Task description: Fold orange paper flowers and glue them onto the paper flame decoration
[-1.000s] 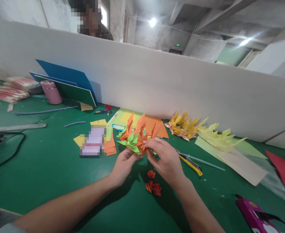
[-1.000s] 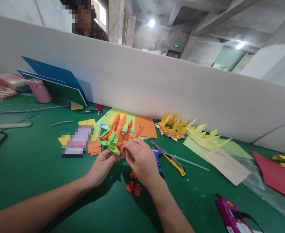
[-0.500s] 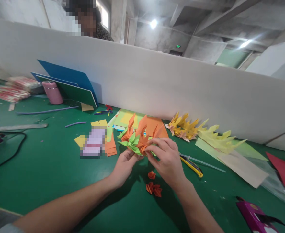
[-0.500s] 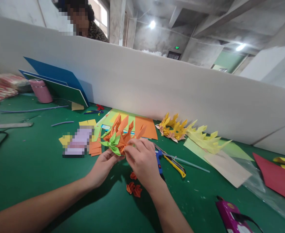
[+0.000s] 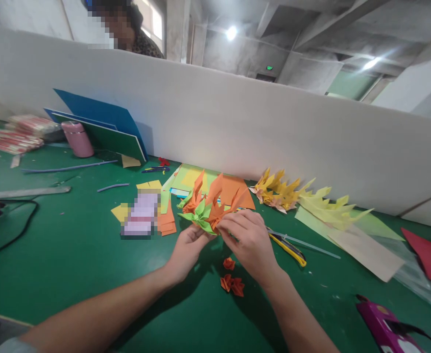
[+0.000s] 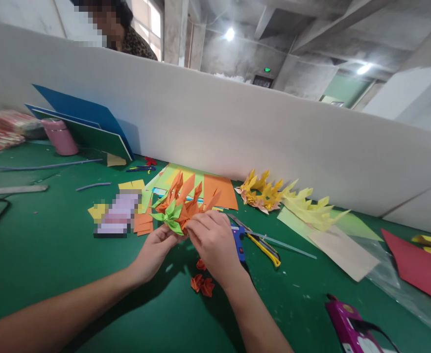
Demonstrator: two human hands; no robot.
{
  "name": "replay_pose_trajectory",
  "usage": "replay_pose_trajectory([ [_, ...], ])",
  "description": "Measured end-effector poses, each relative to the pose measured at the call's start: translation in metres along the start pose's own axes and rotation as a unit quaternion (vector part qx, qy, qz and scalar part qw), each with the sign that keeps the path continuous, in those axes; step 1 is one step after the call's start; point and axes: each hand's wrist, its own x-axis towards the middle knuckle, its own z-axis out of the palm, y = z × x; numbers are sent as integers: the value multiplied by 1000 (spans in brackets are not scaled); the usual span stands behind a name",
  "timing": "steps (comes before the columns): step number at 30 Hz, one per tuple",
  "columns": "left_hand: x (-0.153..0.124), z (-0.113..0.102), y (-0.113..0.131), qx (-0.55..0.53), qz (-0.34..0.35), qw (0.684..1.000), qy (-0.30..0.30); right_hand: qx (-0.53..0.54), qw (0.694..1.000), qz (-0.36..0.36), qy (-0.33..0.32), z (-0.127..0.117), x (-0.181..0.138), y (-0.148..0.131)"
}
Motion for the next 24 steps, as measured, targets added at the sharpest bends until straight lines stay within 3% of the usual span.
replay_pose_trajectory([
  [24, 0, 0, 0, 5, 4, 1000, 8, -6, 999, -31, -41, -1, 1, 3],
])
